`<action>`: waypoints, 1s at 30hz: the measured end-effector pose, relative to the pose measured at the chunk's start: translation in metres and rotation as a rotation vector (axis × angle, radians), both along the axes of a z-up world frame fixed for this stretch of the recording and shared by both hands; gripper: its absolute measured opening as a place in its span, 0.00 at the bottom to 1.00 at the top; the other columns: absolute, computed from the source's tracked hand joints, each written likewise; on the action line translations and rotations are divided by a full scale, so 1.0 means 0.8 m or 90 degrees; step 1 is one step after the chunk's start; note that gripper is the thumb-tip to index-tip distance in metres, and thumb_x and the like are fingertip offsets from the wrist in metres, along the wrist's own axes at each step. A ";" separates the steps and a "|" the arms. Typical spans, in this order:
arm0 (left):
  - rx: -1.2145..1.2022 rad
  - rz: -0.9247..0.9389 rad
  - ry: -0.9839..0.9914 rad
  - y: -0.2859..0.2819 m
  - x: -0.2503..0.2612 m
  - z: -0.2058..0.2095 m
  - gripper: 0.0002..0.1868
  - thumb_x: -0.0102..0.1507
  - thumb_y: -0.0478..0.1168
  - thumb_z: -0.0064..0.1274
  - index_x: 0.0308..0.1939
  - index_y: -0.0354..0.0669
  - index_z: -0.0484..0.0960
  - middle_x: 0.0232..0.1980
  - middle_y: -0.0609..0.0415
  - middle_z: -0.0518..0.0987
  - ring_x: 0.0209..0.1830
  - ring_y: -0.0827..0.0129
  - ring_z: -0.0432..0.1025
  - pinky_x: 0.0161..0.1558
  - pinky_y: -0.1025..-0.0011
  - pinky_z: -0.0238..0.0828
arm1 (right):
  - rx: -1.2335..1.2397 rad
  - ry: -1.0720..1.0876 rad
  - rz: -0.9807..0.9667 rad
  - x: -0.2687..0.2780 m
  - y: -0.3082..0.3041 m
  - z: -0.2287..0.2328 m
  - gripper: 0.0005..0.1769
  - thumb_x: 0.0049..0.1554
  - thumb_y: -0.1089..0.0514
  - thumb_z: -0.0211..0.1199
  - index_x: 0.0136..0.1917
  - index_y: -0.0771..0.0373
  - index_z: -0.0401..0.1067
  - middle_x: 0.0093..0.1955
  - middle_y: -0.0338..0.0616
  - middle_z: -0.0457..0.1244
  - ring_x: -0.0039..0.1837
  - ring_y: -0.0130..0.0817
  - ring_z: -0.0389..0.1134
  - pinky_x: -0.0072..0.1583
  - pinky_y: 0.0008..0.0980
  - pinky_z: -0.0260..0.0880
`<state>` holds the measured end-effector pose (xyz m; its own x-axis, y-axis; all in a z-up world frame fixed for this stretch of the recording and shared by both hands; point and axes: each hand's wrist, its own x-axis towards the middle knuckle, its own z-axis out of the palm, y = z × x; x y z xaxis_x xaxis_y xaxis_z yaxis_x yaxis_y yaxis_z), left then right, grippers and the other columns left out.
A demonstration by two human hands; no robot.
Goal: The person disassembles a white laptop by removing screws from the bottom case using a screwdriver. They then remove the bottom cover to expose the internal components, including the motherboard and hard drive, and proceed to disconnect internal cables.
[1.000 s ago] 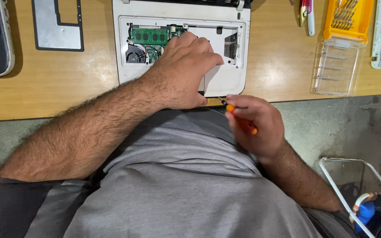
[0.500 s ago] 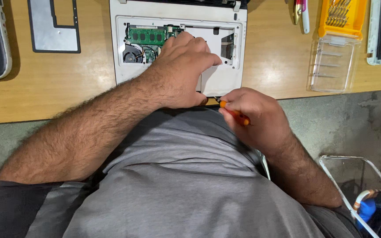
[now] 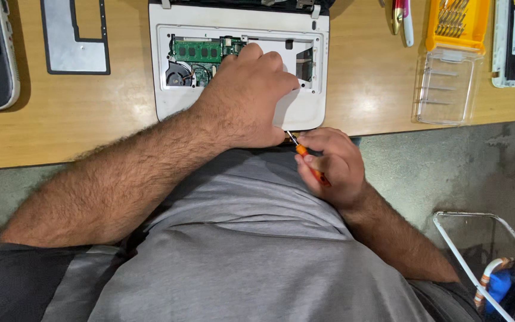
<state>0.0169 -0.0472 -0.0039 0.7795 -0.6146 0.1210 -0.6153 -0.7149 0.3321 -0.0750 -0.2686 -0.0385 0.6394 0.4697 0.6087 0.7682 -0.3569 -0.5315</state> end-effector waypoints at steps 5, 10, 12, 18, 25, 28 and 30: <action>0.048 -0.045 -0.029 0.002 0.006 -0.001 0.32 0.42 0.63 0.65 0.46 0.54 0.85 0.43 0.53 0.77 0.47 0.51 0.68 0.39 0.51 0.69 | 0.010 -0.027 0.024 0.004 0.002 0.007 0.14 0.56 0.72 0.67 0.46 0.63 0.62 0.53 0.60 0.67 0.50 0.58 0.71 0.55 0.54 0.74; 0.062 -0.089 -0.122 0.002 0.009 -0.005 0.33 0.44 0.66 0.61 0.41 0.46 0.83 0.43 0.53 0.77 0.44 0.56 0.69 0.40 0.58 0.69 | -0.019 -0.011 0.014 0.002 0.001 0.015 0.17 0.56 0.73 0.69 0.49 0.63 0.63 0.54 0.62 0.67 0.59 0.67 0.70 0.61 0.61 0.75; 0.052 -0.099 -0.156 0.003 0.011 -0.011 0.33 0.44 0.67 0.61 0.39 0.45 0.82 0.42 0.54 0.76 0.42 0.57 0.69 0.38 0.59 0.69 | -0.010 -0.024 0.009 0.004 0.002 0.013 0.17 0.56 0.74 0.69 0.48 0.64 0.62 0.53 0.63 0.67 0.58 0.68 0.70 0.60 0.61 0.75; 0.030 -0.095 -0.183 0.003 0.009 -0.014 0.34 0.46 0.68 0.62 0.39 0.44 0.79 0.42 0.54 0.74 0.41 0.59 0.68 0.37 0.60 0.67 | -0.054 -0.047 -0.015 0.007 -0.001 0.010 0.10 0.56 0.72 0.64 0.50 0.64 0.69 0.52 0.58 0.67 0.51 0.58 0.69 0.56 0.54 0.71; 0.013 -0.077 -0.213 0.000 0.008 -0.024 0.34 0.47 0.69 0.61 0.39 0.44 0.77 0.40 0.53 0.73 0.39 0.59 0.67 0.36 0.61 0.66 | -0.153 0.045 -0.025 0.003 -0.004 0.031 0.19 0.57 0.55 0.70 0.60 0.62 0.72 0.55 0.53 0.67 0.52 0.50 0.69 0.58 0.48 0.65; 0.039 -0.062 -0.218 -0.002 0.005 -0.021 0.35 0.47 0.71 0.59 0.38 0.45 0.77 0.41 0.54 0.73 0.39 0.60 0.67 0.37 0.62 0.65 | -0.154 0.155 -0.012 -0.003 -0.007 0.041 0.32 0.56 0.51 0.65 0.68 0.70 0.66 0.64 0.60 0.66 0.63 0.56 0.70 0.63 0.49 0.67; 0.045 -0.057 -0.211 -0.004 0.006 -0.023 0.36 0.47 0.72 0.59 0.38 0.46 0.78 0.41 0.54 0.73 0.39 0.60 0.67 0.36 0.62 0.66 | -0.154 0.191 -0.035 -0.007 -0.005 0.041 0.29 0.57 0.56 0.64 0.69 0.69 0.67 0.64 0.60 0.66 0.63 0.54 0.70 0.64 0.45 0.69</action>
